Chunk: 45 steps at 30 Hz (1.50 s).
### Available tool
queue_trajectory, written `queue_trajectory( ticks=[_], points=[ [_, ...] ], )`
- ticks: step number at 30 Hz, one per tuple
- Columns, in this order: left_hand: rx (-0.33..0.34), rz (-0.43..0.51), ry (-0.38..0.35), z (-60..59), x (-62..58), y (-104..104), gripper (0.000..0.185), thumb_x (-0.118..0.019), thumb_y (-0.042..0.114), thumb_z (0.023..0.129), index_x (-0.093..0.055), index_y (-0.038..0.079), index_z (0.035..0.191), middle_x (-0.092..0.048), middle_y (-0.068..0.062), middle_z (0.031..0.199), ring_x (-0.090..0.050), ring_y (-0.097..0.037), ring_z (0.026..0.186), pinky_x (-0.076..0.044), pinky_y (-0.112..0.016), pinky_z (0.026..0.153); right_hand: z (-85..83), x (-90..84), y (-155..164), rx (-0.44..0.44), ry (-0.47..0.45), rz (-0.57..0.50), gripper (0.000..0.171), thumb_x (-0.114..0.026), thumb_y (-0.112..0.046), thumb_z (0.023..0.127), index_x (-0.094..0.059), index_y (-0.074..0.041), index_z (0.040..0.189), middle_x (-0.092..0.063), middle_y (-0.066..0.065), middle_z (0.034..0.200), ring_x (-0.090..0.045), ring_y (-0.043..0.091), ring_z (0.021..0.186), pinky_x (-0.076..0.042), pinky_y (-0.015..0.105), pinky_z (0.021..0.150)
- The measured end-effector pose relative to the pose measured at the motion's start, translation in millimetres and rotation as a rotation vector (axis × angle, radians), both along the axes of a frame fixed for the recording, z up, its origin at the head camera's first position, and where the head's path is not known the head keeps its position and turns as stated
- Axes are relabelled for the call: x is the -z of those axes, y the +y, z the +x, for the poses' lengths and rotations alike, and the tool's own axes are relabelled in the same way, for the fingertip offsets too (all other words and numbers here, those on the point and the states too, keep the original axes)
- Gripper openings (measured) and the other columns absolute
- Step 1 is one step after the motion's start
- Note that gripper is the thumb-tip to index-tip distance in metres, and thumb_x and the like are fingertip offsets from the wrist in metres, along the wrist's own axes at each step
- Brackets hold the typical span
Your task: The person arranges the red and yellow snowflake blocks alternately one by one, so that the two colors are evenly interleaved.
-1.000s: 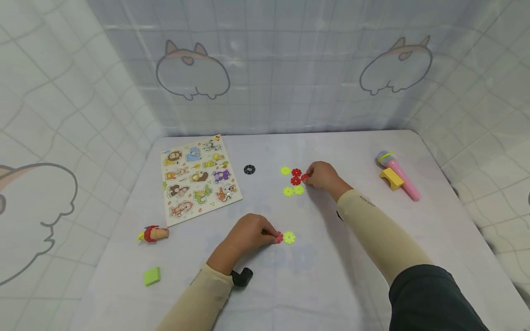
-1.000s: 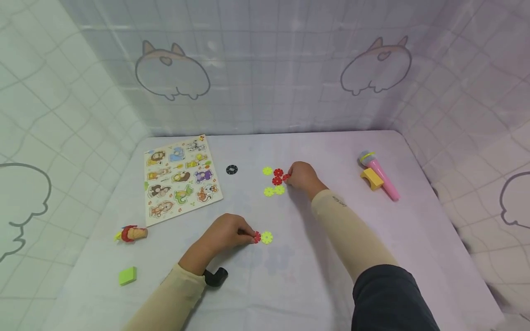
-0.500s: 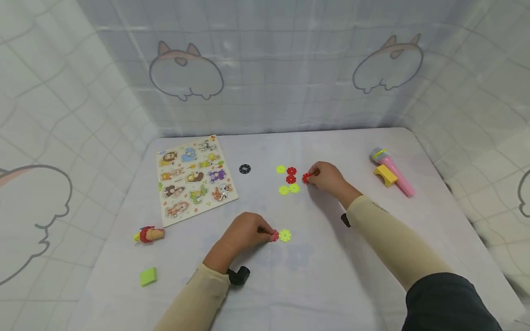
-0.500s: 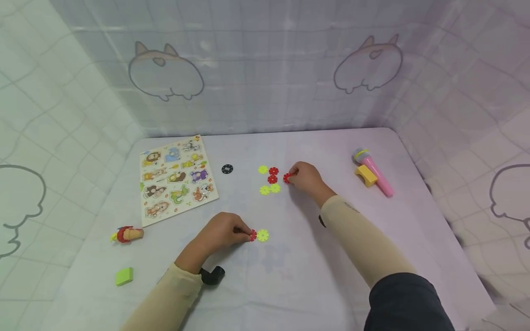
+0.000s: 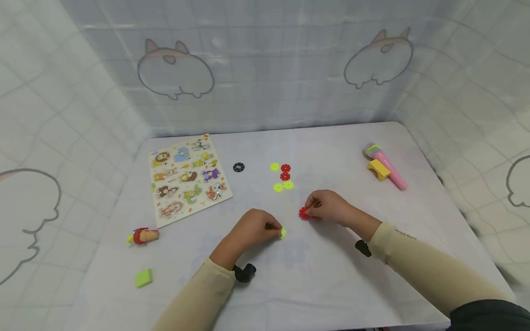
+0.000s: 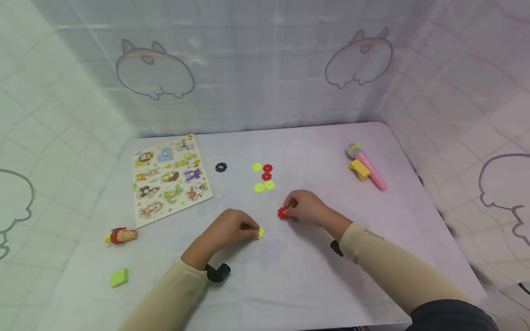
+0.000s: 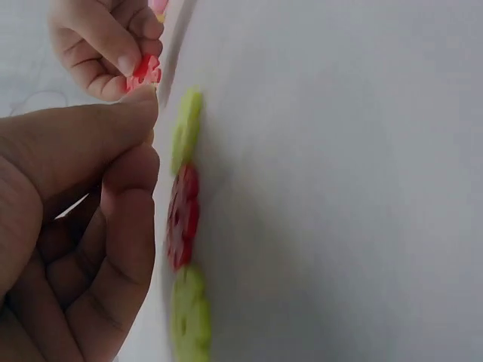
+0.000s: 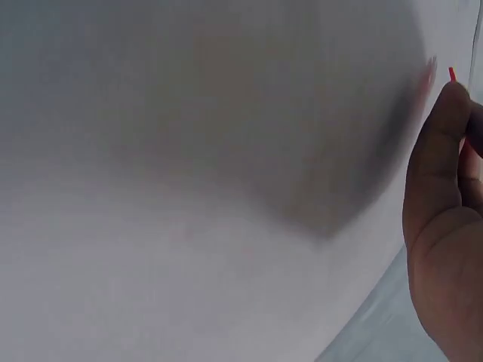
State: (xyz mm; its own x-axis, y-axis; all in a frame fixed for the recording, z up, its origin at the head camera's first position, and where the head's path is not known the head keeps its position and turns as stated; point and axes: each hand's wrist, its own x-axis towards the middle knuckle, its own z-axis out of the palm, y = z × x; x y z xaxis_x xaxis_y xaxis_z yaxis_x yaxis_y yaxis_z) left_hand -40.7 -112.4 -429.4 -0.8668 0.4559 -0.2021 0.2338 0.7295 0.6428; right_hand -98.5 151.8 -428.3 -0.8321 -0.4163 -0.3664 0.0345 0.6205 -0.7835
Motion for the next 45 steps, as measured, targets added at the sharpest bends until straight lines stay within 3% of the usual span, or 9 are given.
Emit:
queue_trajectory(
  ticks=[6,12,20,25,32,37,45],
  points=[
    [-0.016,-0.007,0.008,-3.1,3.1,8.6,0.007,-0.087,0.02,0.086,-0.084,0.018,0.092,-0.072,0.017,0.083,-0.063,-0.006,0.083,-0.051,-0.029,0.078,24.2,1.9,-18.9,-0.068,-0.042,-0.024,0.008,-0.074,-0.004,0.091,-0.068,-0.006,0.094,-0.068,0.003,0.084,-0.064,0.018,0.073,-0.053,0.031,0.066],
    [-0.021,0.005,0.003,-1.9,7.0,11.3,0.006,-0.088,0.019,0.084,-0.084,0.018,0.088,-0.071,0.017,0.079,-0.062,-0.004,0.079,-0.051,-0.027,0.074,36.6,2.5,-29.4,-0.093,0.057,0.049,0.013,-0.08,-0.005,0.087,-0.068,-0.009,0.088,-0.067,-0.002,0.077,-0.061,0.015,0.068,-0.052,0.029,0.063],
    [-0.014,0.006,0.016,-1.0,6.0,11.6,0.006,-0.089,0.018,0.084,-0.084,0.016,0.086,-0.072,0.014,0.078,-0.062,-0.005,0.077,-0.05,-0.028,0.071,42.6,2.1,-36.9,-0.2,0.202,0.122,0.019,-0.088,-0.014,0.082,-0.071,-0.011,0.092,-0.066,-0.009,0.079,-0.061,0.009,0.076,-0.053,0.029,0.072],
    [0.004,0.006,0.029,-2.1,6.5,11.0,0.005,-0.088,0.018,0.084,-0.084,0.016,0.087,-0.072,0.015,0.079,-0.061,-0.004,0.076,-0.049,-0.027,0.07,43.9,1.9,-41.3,-0.281,0.32,0.157,0.017,-0.087,-0.011,0.082,-0.073,-0.012,0.089,-0.063,-0.01,0.079,-0.058,0.008,0.076,-0.051,0.029,0.072],
    [0.012,0.016,0.03,-2.6,7.7,9.7,0.005,-0.088,0.017,0.084,-0.084,0.016,0.087,-0.073,0.014,0.079,-0.06,-0.004,0.075,-0.049,-0.026,0.069,42.9,-0.8,-44.6,-0.294,0.325,0.186,0.017,-0.088,-0.012,0.082,-0.073,-0.013,0.089,-0.063,-0.011,0.079,-0.058,0.009,0.077,-0.051,0.03,0.073],
    [0.006,0.016,0.024,-2.1,9.3,9.5,0.004,-0.087,0.019,0.085,-0.084,0.017,0.088,-0.072,0.016,0.08,-0.061,-0.004,0.078,-0.05,-0.027,0.072,23.0,-8.7,-43.0,-0.262,0.278,0.232,0.013,-0.084,-0.018,0.087,-0.074,-0.013,0.093,-0.064,-0.009,0.081,-0.059,0.011,0.079,-0.051,0.031,0.074],
    [-0.006,0.007,0.03,-1.3,11.8,9.6,0.005,-0.088,0.02,0.085,-0.084,0.019,0.088,-0.073,0.016,0.082,-0.063,-0.005,0.084,-0.051,-0.03,0.079,-53.2,-22.7,-43.2,-0.011,0.273,0.291,0.021,-0.075,-0.021,0.096,-0.071,-0.004,0.107,-0.068,0.006,0.095,-0.062,0.022,0.084,-0.053,0.036,0.076]
  ],
)
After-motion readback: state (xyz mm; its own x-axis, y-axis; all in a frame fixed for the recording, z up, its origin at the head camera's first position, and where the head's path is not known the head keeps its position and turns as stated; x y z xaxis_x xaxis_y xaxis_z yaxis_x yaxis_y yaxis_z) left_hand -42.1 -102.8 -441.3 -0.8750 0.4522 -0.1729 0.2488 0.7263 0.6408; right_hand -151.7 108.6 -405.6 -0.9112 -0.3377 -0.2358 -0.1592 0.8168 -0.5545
